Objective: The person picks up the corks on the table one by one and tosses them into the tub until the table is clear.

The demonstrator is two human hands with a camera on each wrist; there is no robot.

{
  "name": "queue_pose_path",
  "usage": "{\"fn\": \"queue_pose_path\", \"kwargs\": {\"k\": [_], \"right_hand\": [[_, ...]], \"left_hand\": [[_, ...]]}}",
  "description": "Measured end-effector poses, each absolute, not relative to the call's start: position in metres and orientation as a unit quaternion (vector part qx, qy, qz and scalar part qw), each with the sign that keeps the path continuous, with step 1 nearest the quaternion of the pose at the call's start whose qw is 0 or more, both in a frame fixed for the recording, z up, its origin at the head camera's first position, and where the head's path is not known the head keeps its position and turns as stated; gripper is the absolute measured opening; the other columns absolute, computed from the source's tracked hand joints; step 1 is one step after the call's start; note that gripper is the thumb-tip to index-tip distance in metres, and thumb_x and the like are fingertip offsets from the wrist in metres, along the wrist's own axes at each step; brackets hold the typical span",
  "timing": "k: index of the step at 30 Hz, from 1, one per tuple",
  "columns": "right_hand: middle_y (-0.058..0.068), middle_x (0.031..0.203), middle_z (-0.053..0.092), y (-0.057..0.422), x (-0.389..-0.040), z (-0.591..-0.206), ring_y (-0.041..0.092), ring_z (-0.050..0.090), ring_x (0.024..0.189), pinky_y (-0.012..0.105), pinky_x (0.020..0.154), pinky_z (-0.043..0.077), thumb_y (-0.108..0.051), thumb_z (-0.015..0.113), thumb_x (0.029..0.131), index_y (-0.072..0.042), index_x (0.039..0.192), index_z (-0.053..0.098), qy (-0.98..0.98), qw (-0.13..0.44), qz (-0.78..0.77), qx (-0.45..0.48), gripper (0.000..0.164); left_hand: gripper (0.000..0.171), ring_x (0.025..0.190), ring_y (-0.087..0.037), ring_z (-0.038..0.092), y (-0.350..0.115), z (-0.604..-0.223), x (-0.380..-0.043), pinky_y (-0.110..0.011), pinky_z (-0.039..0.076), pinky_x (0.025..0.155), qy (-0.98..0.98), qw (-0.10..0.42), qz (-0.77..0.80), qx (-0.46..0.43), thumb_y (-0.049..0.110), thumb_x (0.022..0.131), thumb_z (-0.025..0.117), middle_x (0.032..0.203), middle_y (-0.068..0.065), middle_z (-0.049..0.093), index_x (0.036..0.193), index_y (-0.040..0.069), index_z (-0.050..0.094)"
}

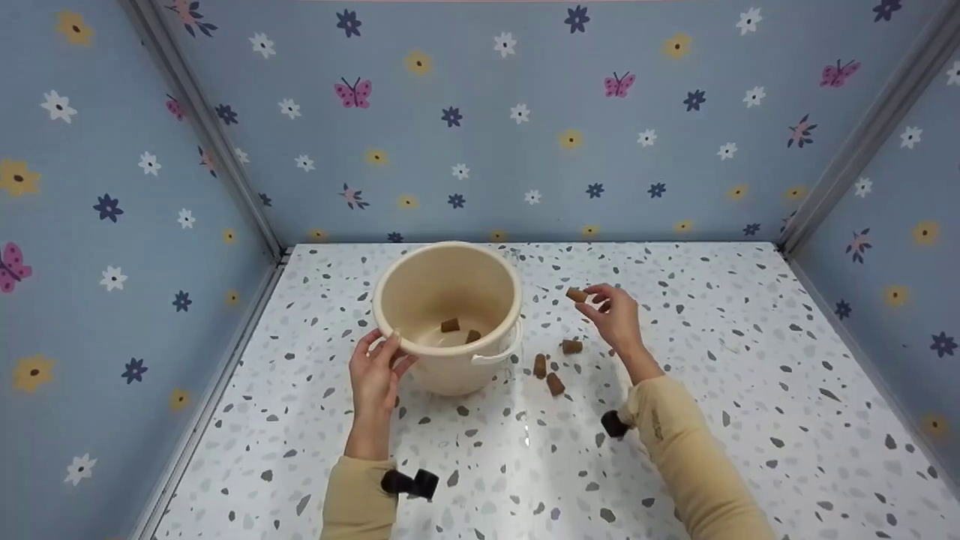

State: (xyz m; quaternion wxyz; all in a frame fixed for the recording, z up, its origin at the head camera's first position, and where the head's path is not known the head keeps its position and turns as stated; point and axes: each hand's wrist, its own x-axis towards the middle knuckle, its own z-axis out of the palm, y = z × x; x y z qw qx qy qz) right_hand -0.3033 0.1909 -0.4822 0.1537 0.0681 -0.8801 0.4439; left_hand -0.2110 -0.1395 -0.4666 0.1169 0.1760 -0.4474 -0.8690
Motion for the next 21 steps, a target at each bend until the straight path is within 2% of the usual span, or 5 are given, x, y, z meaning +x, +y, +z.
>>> {"fn": "queue_pose_path", "kwargs": {"k": [8, 14, 21], "right_hand": [[0.015, 0.087, 0.057, 0.161, -0.293, -0.450, 0.026, 0.054, 0.073, 0.034, 0.062, 0.047, -0.017, 0.070, 0.077, -0.005, 0.097, 0.064, -0.858, 0.185, 0.462, 0.130, 0.024], [0.012, 0.085, 0.057, 0.141, -0.286, -0.435, 0.027, 0.055, 0.073, 0.032, 0.058, 0.046, -0.018, 0.070, 0.076, -0.006, 0.096, 0.064, -0.849, 0.200, 0.457, 0.171, 0.024], [0.009, 0.085, 0.057, 0.120, -0.281, -0.428, 0.025, 0.052, 0.074, 0.038, 0.059, 0.047, -0.017, 0.071, 0.076, -0.007, 0.094, 0.065, -0.840, 0.196, 0.468, 0.194, 0.022]], "left_hand": [[0.033, 0.067, -0.015, 0.058, -0.140, -0.467, -0.211, -0.029, 0.054, 0.066, -0.448, 0.112, -0.869, 0.178, -0.001, 0.087, 0.052, 0.081, -0.007, 0.055, 0.118, -0.003, 0.038], [0.035, 0.067, -0.015, 0.058, -0.140, -0.468, -0.211, -0.029, 0.054, 0.066, -0.447, 0.114, -0.869, 0.179, -0.001, 0.088, 0.051, 0.081, -0.007, 0.055, 0.119, -0.004, 0.037], [0.035, 0.064, -0.015, 0.057, -0.140, -0.468, -0.211, -0.027, 0.055, 0.061, -0.437, 0.121, -0.876, 0.165, -0.003, 0.087, 0.051, 0.078, -0.007, 0.055, 0.118, -0.007, 0.036]]}}
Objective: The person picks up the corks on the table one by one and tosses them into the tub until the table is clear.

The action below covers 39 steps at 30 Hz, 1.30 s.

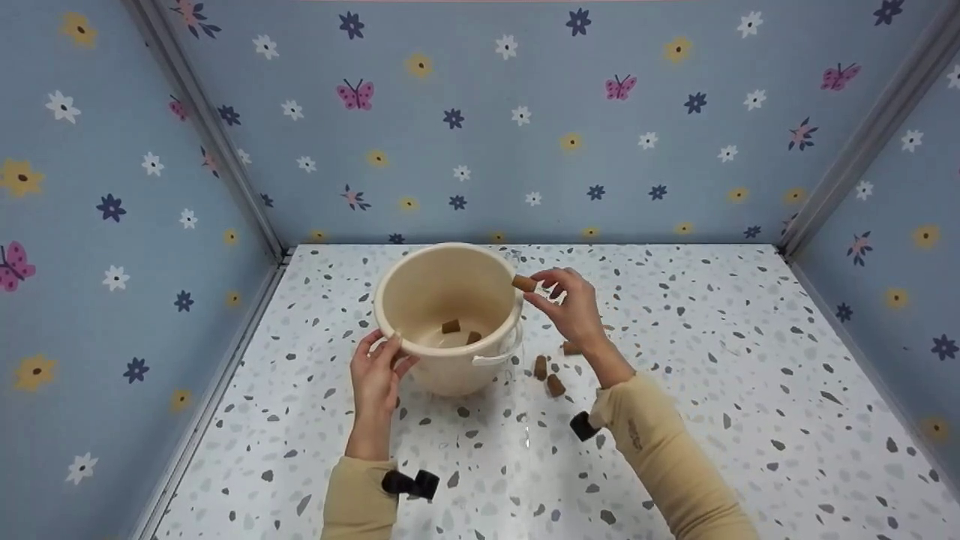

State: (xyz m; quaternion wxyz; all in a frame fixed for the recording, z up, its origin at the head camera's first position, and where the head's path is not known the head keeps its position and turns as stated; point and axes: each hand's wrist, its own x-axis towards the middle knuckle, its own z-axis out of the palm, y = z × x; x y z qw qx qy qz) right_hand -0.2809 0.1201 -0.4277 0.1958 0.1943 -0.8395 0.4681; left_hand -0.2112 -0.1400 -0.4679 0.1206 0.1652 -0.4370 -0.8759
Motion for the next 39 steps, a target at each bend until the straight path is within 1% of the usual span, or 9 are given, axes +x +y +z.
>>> {"fn": "queue_pose_path", "kwargs": {"k": [5, 12, 18, 22, 25, 27, 29, 34, 39], "right_hand": [[0.008, 0.085, 0.057, 0.102, -0.278, -0.426, 0.020, 0.051, 0.071, 0.032, 0.059, 0.046, -0.017, 0.071, 0.075, -0.006, 0.095, 0.065, -0.844, 0.193, 0.455, 0.209, 0.023], [0.009, 0.089, 0.056, 0.079, -0.274, -0.423, 0.018, 0.050, 0.073, 0.033, 0.061, 0.047, -0.018, 0.070, 0.076, -0.008, 0.097, 0.064, -0.851, 0.159, 0.455, 0.209, 0.024], [0.009, 0.089, 0.055, 0.067, -0.273, -0.421, 0.019, 0.050, 0.074, 0.030, 0.062, 0.047, -0.020, 0.070, 0.077, -0.009, 0.097, 0.064, -0.853, 0.148, 0.454, 0.209, 0.024], [0.013, 0.090, 0.055, 0.063, -0.274, -0.420, 0.022, 0.050, 0.076, 0.036, 0.064, 0.048, -0.020, 0.070, 0.077, -0.007, 0.105, 0.061, -0.850, 0.143, 0.462, 0.209, 0.032], [0.013, 0.091, 0.054, 0.062, -0.274, -0.419, 0.023, 0.050, 0.077, 0.040, 0.065, 0.048, -0.021, 0.070, 0.077, -0.005, 0.111, 0.058, -0.850, 0.140, 0.466, 0.203, 0.040], [0.012, 0.091, 0.053, 0.063, -0.275, -0.419, 0.022, 0.050, 0.077, 0.040, 0.065, 0.048, -0.021, 0.070, 0.077, -0.005, 0.113, 0.056, -0.849, 0.141, 0.469, 0.198, 0.042], [0.012, 0.091, 0.053, 0.065, -0.275, -0.420, 0.021, 0.050, 0.077, 0.037, 0.064, 0.048, -0.021, 0.070, 0.077, -0.003, 0.114, 0.056, -0.847, 0.144, 0.474, 0.196, 0.043], [0.014, 0.090, 0.054, 0.073, -0.279, -0.421, 0.020, 0.051, 0.075, 0.030, 0.061, 0.047, -0.020, 0.069, 0.078, -0.002, 0.111, 0.056, -0.843, 0.169, 0.469, 0.204, 0.040], [0.012, 0.089, 0.055, 0.085, -0.283, -0.424, 0.020, 0.052, 0.073, 0.034, 0.061, 0.047, -0.020, 0.068, 0.079, -0.002, 0.109, 0.057, -0.838, 0.183, 0.478, 0.191, 0.036]], "left_hand": [[0.034, 0.064, -0.014, 0.057, -0.140, -0.467, -0.211, -0.027, 0.054, 0.060, -0.439, 0.119, -0.875, 0.168, -0.002, 0.087, 0.052, 0.080, -0.008, 0.055, 0.117, -0.005, 0.037], [0.028, 0.064, -0.015, 0.057, -0.141, -0.467, -0.211, -0.028, 0.055, 0.061, -0.436, 0.112, -0.874, 0.181, -0.002, 0.086, 0.052, 0.079, -0.006, 0.055, 0.111, 0.000, 0.040], [0.030, 0.067, -0.015, 0.058, -0.141, -0.467, -0.211, -0.029, 0.054, 0.065, -0.443, 0.107, -0.871, 0.182, -0.001, 0.087, 0.053, 0.082, -0.007, 0.055, 0.113, 0.000, 0.040], [0.032, 0.069, -0.015, 0.058, -0.141, -0.467, -0.211, -0.029, 0.054, 0.066, -0.447, 0.106, -0.869, 0.186, 0.000, 0.087, 0.053, 0.085, -0.007, 0.056, 0.116, 0.000, 0.040], [0.032, 0.068, -0.015, 0.058, -0.140, -0.467, -0.211, -0.029, 0.054, 0.066, -0.446, 0.108, -0.869, 0.187, -0.001, 0.087, 0.053, 0.086, -0.008, 0.056, 0.116, -0.001, 0.040], [0.031, 0.068, -0.015, 0.058, -0.140, -0.466, -0.212, -0.029, 0.054, 0.066, -0.445, 0.108, -0.869, 0.187, -0.001, 0.087, 0.053, 0.086, -0.008, 0.056, 0.115, -0.001, 0.040], [0.030, 0.067, -0.015, 0.058, -0.140, -0.466, -0.211, -0.029, 0.054, 0.065, -0.445, 0.109, -0.869, 0.187, -0.001, 0.087, 0.052, 0.085, -0.008, 0.056, 0.114, 0.000, 0.040], [0.028, 0.065, -0.015, 0.058, -0.140, -0.466, -0.211, -0.027, 0.055, 0.061, -0.440, 0.116, -0.874, 0.172, -0.002, 0.087, 0.052, 0.082, -0.009, 0.055, 0.112, -0.001, 0.040], [0.029, 0.066, -0.015, 0.058, -0.140, -0.467, -0.211, -0.027, 0.055, 0.062, -0.444, 0.115, -0.871, 0.175, -0.001, 0.087, 0.052, 0.082, -0.008, 0.055, 0.113, -0.002, 0.040]]}}
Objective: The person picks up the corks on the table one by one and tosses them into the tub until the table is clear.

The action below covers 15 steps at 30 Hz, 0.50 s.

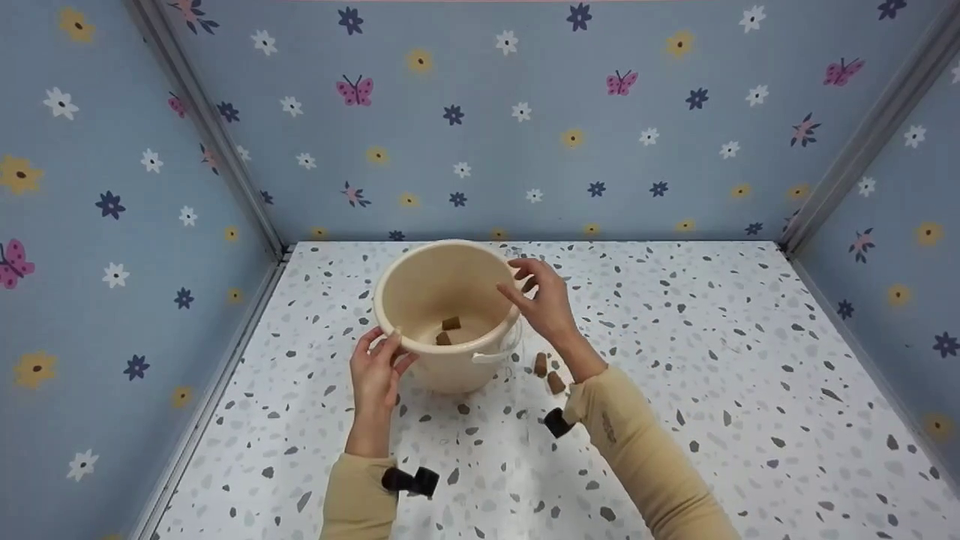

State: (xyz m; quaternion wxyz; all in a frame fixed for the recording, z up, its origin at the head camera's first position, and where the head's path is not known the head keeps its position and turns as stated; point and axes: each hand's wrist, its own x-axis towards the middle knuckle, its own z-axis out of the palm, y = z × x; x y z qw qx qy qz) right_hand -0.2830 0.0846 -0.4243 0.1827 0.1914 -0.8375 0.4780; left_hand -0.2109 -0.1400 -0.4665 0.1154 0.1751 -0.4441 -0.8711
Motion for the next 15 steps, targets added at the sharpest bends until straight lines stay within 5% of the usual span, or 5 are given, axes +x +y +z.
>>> {"fn": "queue_pose_path", "kwargs": {"k": [9, 15], "right_hand": [[0.012, 0.089, 0.055, 0.111, -0.290, -0.438, 0.019, 0.052, 0.073, 0.030, 0.061, 0.046, -0.020, 0.067, 0.080, -0.003, 0.107, 0.058, -0.831, 0.190, 0.498, 0.160, 0.033], [0.018, 0.088, 0.055, 0.127, -0.296, -0.453, 0.025, 0.053, 0.072, 0.038, 0.064, 0.048, -0.014, 0.066, 0.080, 0.001, 0.103, 0.059, -0.828, 0.208, 0.498, 0.152, 0.028]], "left_hand": [[0.028, 0.066, -0.015, 0.057, -0.140, -0.467, -0.211, -0.028, 0.055, 0.063, -0.443, 0.114, -0.870, 0.183, -0.001, 0.087, 0.052, 0.081, -0.008, 0.055, 0.112, 0.001, 0.040], [0.032, 0.068, -0.015, 0.057, -0.139, -0.467, -0.212, -0.028, 0.054, 0.064, -0.448, 0.112, -0.868, 0.184, 0.000, 0.087, 0.053, 0.082, -0.007, 0.055, 0.115, -0.001, 0.039]]}}
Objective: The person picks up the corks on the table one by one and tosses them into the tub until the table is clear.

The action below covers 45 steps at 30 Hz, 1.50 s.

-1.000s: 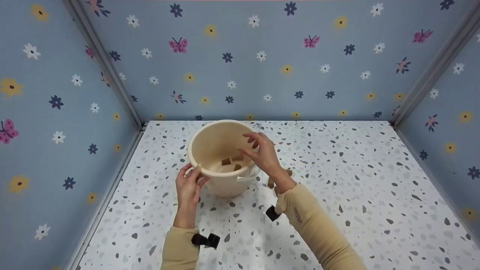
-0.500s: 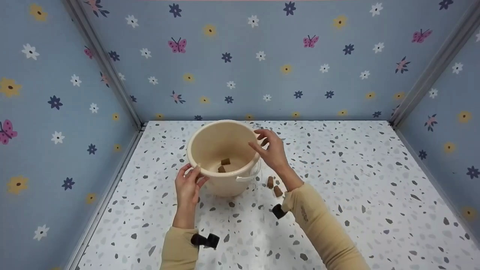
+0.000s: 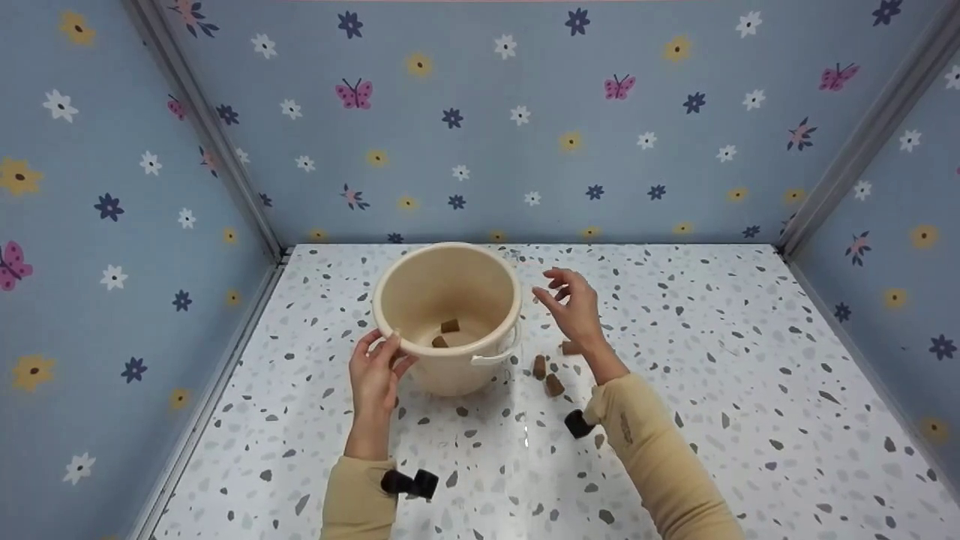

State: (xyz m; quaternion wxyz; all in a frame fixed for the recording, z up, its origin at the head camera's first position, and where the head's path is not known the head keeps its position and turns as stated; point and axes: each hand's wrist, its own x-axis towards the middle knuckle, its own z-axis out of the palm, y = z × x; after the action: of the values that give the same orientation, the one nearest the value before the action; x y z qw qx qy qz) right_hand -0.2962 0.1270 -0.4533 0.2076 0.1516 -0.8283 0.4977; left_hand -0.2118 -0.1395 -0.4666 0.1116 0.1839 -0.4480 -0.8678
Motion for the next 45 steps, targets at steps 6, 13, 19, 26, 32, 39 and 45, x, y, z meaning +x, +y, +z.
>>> {"fn": "queue_pose_path", "kwargs": {"k": [6, 13, 19, 26, 32, 39, 45], "right_hand": [[0.016, 0.090, 0.057, 0.138, -0.299, -0.469, 0.024, 0.053, 0.073, 0.032, 0.063, 0.045, -0.018, 0.067, 0.080, -0.002, 0.102, 0.060, -0.843, 0.187, 0.492, 0.110, 0.028], [0.015, 0.089, 0.058, 0.146, -0.300, -0.483, 0.025, 0.053, 0.073, 0.029, 0.062, 0.044, -0.019, 0.067, 0.080, 0.001, 0.102, 0.060, -0.853, 0.155, 0.493, 0.064, 0.030], [0.013, 0.086, 0.057, 0.152, -0.302, -0.497, 0.025, 0.053, 0.074, 0.028, 0.063, 0.043, -0.018, 0.068, 0.079, 0.000, 0.100, 0.061, -0.866, 0.128, 0.482, 0.031, 0.029], [0.015, 0.089, 0.057, 0.162, -0.303, -0.515, 0.025, 0.053, 0.075, 0.033, 0.065, 0.045, -0.019, 0.068, 0.079, 0.001, 0.102, 0.060, -0.879, 0.099, 0.467, 0.006, 0.032], [0.019, 0.098, 0.055, 0.172, -0.305, -0.530, 0.027, 0.052, 0.084, 0.037, 0.071, 0.045, -0.019, 0.068, 0.078, 0.003, 0.106, 0.057, -0.886, 0.053, 0.460, -0.027, 0.037], [0.022, 0.098, 0.055, 0.179, -0.305, -0.541, 0.030, 0.052, 0.088, 0.040, 0.074, 0.045, -0.017, 0.070, 0.076, 0.005, 0.105, 0.058, -0.890, 0.042, 0.452, -0.032, 0.038], [0.023, 0.101, 0.054, 0.181, -0.305, -0.547, 0.032, 0.051, 0.092, 0.041, 0.075, 0.044, -0.017, 0.071, 0.075, 0.005, 0.105, 0.058, -0.894, 0.024, 0.446, -0.044, 0.040]], "left_hand": [[0.034, 0.067, -0.015, 0.058, -0.140, -0.467, -0.212, -0.029, 0.055, 0.065, -0.447, 0.115, -0.869, 0.180, 0.000, 0.087, 0.053, 0.082, -0.007, 0.055, 0.117, -0.003, 0.038], [0.026, 0.063, -0.014, 0.057, -0.140, -0.465, -0.210, -0.026, 0.054, 0.060, -0.434, 0.124, -0.878, 0.158, -0.004, 0.087, 0.051, 0.078, -0.008, 0.055, 0.109, -0.002, 0.039], [0.036, 0.068, -0.015, 0.057, -0.140, -0.464, -0.210, -0.029, 0.054, 0.067, -0.453, 0.116, -0.866, 0.179, 0.000, 0.087, 0.053, 0.082, -0.008, 0.055, 0.118, -0.005, 0.036], [0.043, 0.081, -0.026, 0.059, -0.162, -0.545, -0.252, -0.039, 0.053, 0.073, -0.459, 0.138, -0.867, 0.135, 0.014, 0.080, 0.066, 0.096, -0.017, 0.056, 0.116, 0.004, 0.044], [0.031, 0.070, -0.016, 0.058, -0.141, -0.465, -0.210, -0.030, 0.054, 0.069, -0.457, 0.113, -0.863, 0.183, 0.000, 0.087, 0.053, 0.085, -0.008, 0.055, 0.114, 0.000, 0.040], [0.027, 0.066, -0.015, 0.057, -0.141, -0.468, -0.212, -0.028, 0.055, 0.063, -0.444, 0.119, -0.871, 0.173, -0.002, 0.086, 0.052, 0.084, -0.010, 0.054, 0.111, -0.001, 0.040], [0.031, 0.068, -0.014, 0.058, -0.141, -0.467, -0.212, -0.028, 0.054, 0.064, -0.453, 0.109, -0.865, 0.187, 0.000, 0.087, 0.052, 0.086, -0.008, 0.053, 0.115, 0.001, 0.040]]}}
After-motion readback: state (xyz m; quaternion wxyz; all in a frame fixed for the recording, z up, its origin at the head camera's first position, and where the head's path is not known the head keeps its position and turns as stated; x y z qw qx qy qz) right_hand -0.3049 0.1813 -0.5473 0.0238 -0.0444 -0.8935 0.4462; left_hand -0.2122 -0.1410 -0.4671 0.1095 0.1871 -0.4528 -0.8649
